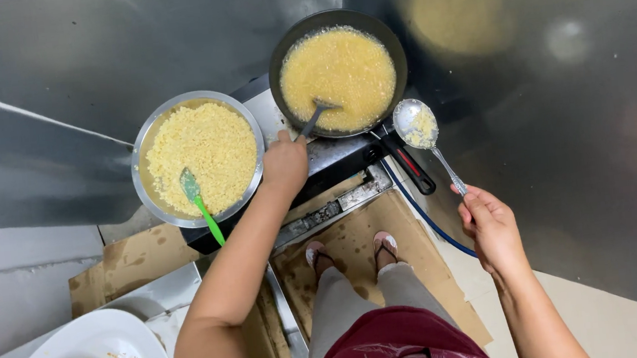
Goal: Frying batter in a pan using a spoon and a spatula
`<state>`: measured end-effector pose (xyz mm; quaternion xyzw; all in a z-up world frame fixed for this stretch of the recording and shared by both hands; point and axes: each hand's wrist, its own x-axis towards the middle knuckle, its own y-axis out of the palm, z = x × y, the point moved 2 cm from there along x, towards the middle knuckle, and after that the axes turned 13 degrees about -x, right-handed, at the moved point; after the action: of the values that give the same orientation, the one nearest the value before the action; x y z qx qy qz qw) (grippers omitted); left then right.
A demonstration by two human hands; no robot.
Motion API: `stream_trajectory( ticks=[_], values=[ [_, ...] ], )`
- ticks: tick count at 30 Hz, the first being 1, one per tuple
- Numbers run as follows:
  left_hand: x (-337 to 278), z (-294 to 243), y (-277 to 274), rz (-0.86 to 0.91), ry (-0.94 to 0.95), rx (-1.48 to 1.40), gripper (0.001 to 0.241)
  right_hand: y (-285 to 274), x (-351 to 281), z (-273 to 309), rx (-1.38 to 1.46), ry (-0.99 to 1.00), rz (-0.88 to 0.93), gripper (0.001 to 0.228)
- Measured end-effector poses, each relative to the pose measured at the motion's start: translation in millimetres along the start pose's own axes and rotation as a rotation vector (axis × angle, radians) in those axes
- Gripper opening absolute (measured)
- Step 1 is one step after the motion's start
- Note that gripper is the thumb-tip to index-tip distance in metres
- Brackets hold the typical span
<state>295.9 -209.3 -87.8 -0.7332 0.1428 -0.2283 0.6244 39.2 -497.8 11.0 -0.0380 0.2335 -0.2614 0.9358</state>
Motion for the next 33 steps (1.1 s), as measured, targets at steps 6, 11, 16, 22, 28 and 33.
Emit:
stream_trajectory(
  ticks=[6, 11, 16, 22, 28, 33],
  values=[
    [36.6, 2.3, 33.1, -0.057, -0.018, -0.084, 0.021, -6.8, -2.0, -2.1, 0.013, 0.004, -0.013, 0.032],
    [70.4, -0.7, 49.4, -0.121, -0.041, -0.087, 0.02, -12.4, -7.6, -2.4, 0.044, 0.029, -0.024, 0.033],
    [103.0, 0.4, 67.8, -0.084, -0.096, -0.099, 0.018, -18.1, -4.5, -17.5, 0.057, 0.037, -0.037, 0.032],
    [119.7, -7.0, 86.7, -0.012, -0.201, -0.197, 0.021, -20.5, -8.4, -18.0, 0.067, 0.05, -0.048, 0.031],
    [111.6, -19.4, 92.6, 0.044, -0.193, -0.283, 0.025, -17.8, -8.2, -18.7, 0.057, 0.042, -0.04, 0.03],
    [82.2, -30.2, 78.0, 0.104, -0.145, -0.259, 0.024, -12.3, -10.0, -14.5, 0.064, 0.029, -0.018, 0.03]
  ],
)
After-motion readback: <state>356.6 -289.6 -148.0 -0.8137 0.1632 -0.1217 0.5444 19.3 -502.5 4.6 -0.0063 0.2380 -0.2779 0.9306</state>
